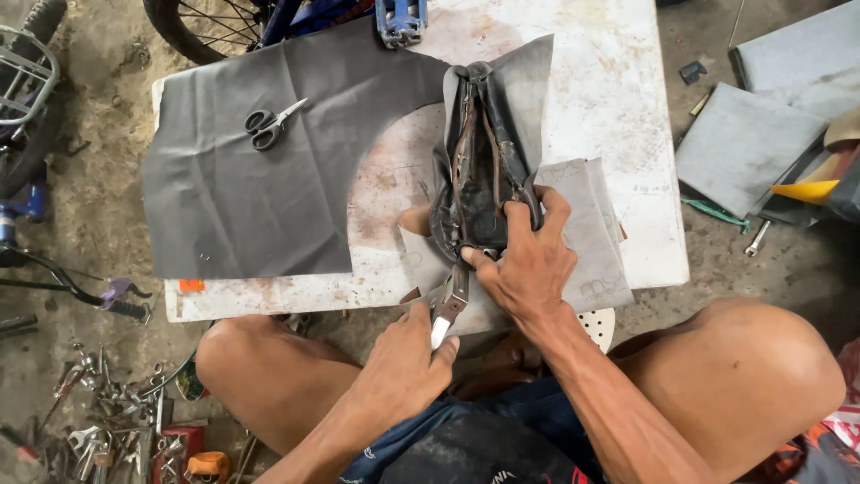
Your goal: The person uses a staple gun to attach a piece of black material to a bicycle seat. They repeatedly position the material and fire staples along the edges to secure it.
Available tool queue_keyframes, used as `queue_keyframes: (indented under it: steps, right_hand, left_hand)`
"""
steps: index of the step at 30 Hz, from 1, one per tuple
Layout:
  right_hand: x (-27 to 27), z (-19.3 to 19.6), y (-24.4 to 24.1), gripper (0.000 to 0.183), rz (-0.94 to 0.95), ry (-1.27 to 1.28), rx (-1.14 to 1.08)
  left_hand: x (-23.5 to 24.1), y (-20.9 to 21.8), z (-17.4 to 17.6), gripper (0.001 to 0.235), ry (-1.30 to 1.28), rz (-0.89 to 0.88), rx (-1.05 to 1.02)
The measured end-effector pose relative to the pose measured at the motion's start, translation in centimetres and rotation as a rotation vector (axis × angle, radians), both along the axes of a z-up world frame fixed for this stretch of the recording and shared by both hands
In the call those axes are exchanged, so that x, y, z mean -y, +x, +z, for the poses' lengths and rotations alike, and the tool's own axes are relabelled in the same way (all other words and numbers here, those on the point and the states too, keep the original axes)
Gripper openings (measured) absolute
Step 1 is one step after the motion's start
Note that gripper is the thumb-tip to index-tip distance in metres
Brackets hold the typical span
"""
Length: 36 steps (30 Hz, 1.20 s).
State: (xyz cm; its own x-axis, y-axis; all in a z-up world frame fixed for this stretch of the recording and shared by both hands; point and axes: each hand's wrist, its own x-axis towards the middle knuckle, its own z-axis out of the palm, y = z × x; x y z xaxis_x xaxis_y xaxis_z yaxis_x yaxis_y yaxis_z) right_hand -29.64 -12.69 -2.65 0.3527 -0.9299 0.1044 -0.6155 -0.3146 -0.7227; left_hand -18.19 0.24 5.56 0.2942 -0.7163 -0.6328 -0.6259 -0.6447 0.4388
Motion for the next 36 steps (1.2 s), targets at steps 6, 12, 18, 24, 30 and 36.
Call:
queue_keyframes:
  steps: [6,12,18,24,30,36]
  right_hand:
    - [0.0,-0.2,-0.1,0.070,0.001,-0.027,0.005]
    - [0.2,-0.6,-0.3,0.071,0.010,-0.015,0.028]
    - [0.0,-0.6,-0.2,0.067,0.028,-0.045,0.045]
    - [0.1,-0.5,-0.7,0.057,0.082,-0.066,0.051]
    - [0.1,-0.9,-1.4,0.029,0.122,-0.018,0.030]
    - [0.0,-0.4,-2.2,0.033,0.223,0.116,0.148]
  left_hand:
    - [1.2,-0.3,-0.2,0.040,0.057,0.015,0.048]
    - [2.0,-0.6,-0.7,0.041,0.064,0.064,0.036]
    - [3.8,-0.5,-0.1,0.045,0.197,0.110,-0.005]
    - [4.7,-0.4,-0.1,0.051,0.243,0.132,0.021]
    - [6.0,-0.4,0.3,0.046,0.291,0.172,0.041]
    - [6.2,-0.2,0.2,0.039,0.301,0.222,0.037]
